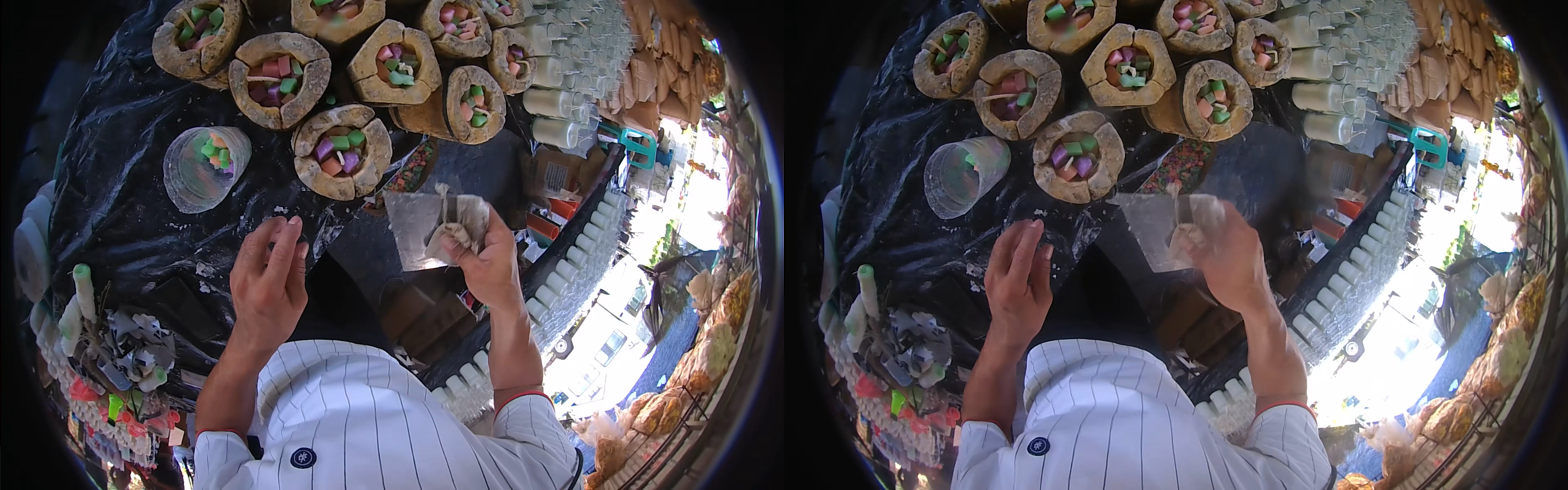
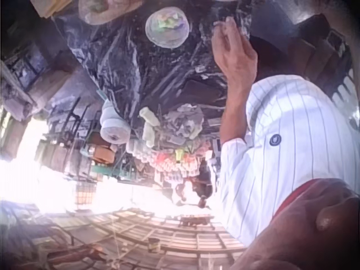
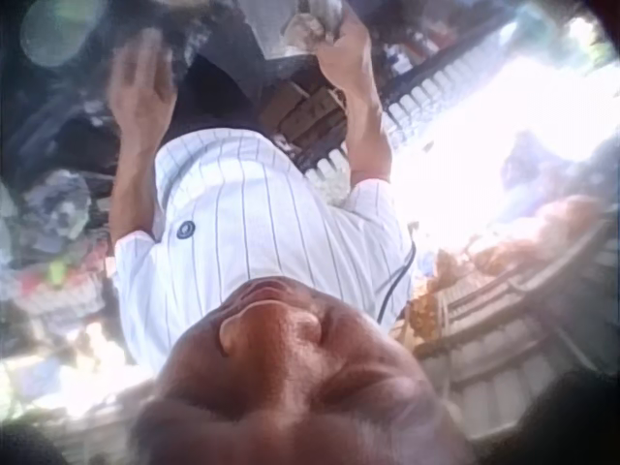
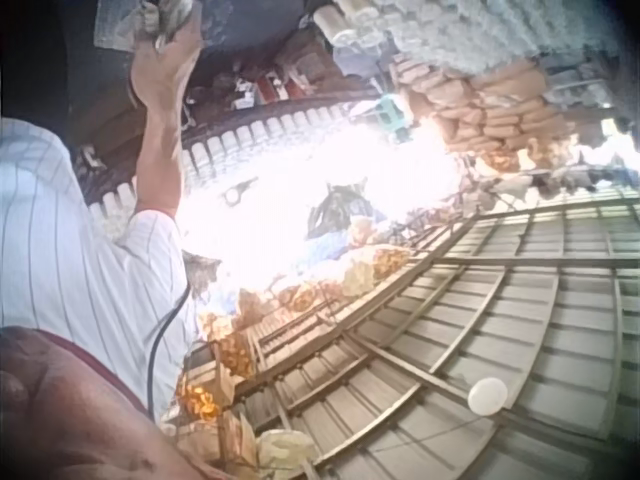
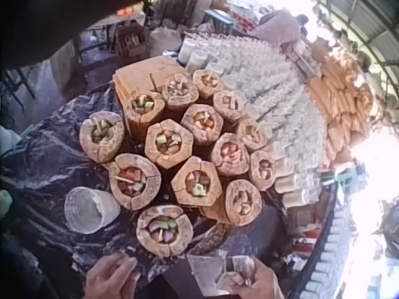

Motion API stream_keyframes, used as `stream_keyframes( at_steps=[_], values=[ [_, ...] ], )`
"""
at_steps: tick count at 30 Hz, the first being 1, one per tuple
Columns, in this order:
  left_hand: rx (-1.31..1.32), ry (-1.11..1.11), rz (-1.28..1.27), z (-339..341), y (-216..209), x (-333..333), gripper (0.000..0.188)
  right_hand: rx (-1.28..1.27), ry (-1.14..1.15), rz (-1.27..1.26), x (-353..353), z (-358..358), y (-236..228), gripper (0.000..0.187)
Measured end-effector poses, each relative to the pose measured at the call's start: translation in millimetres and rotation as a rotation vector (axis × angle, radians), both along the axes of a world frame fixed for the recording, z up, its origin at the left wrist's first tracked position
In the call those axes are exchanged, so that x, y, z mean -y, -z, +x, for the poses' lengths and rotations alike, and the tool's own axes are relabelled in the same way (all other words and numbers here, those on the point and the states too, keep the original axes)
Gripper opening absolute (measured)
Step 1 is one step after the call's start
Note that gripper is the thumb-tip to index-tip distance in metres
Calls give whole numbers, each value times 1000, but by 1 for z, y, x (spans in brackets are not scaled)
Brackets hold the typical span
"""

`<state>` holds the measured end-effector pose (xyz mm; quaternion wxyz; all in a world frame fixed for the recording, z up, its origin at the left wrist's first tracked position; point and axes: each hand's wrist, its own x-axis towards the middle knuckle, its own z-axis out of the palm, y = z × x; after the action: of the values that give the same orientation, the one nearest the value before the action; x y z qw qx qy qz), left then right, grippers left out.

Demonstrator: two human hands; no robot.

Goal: The person places small colored wax pieces into hollowed coconut shells, then inserts a wick into each shell. The person handles the shells and wicks by hand and arranges the finished units on a table.

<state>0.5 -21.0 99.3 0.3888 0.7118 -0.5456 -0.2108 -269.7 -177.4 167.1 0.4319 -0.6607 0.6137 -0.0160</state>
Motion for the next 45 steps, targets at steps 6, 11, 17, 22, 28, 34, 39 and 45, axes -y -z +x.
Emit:
stream_keyframes(
  at_steps=[6, 11, 17, 22, 28, 34, 39, 45],
  values=[
    [76, 41, -295, -24, 4, 40, 49, 90, 24, -183, 43, 45, -8, 47],
    [95, -30, -250, -31, 8, 67, 43, -24, -109, -356, 61, 62, -9, 47],
    [84, -49, -250, -32, 10, 70, 39, -20, -230, -408, 67, 64, -1, 60],
    [42, -51, -242, -32, 11, 71, 39, -81, -404, -404, 67, 64, 3, 60],
    [28, -42, -213, -30, 10, 70, 40, -55, -354, -321, 63, 68, 0, 60],
    [-14, -65, -208, -32, 9, 71, 38, -61, -214, -286, 77, 63, -7, 64],
    [-42, -82, -192, -33, 11, 72, 37, -110, -336, -421, 78, 67, 2, 77],
    [-121, -123, -216, -37, 17, 72, 38, -80, -398, -410, 75, 69, 6, 68]
  ],
)
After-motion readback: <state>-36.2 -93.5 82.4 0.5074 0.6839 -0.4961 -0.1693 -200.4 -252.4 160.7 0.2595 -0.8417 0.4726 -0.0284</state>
